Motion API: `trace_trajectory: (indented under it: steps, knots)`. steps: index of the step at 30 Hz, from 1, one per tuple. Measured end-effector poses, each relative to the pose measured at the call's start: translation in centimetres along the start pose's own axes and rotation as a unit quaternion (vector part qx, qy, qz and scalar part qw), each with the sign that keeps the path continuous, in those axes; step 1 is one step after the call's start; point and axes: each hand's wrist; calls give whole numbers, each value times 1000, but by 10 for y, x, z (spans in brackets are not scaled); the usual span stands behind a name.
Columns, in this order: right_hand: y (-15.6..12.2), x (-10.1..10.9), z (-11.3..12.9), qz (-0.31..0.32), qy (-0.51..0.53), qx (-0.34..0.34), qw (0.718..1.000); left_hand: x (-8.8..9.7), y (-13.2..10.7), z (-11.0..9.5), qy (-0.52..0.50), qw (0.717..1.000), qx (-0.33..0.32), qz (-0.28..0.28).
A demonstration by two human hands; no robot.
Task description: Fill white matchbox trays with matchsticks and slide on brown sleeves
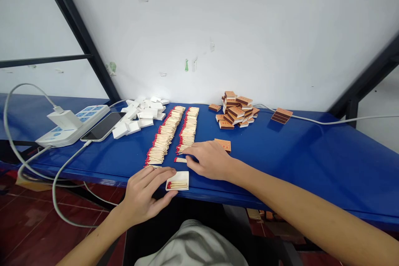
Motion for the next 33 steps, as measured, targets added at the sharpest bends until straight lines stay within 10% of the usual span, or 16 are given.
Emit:
trace_trajectory:
  steps: [33]
  knots:
    - [1, 1, 2, -10, 138, -3, 990, 0, 0, 0, -16, 1000, 5, 7]
Point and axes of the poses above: each hand's wrist, its own y-axis towards the middle knuckle, its own x-axis out of the back of the hand, z = x × y, and after that the axes turned 15 degrees about z, right-handed
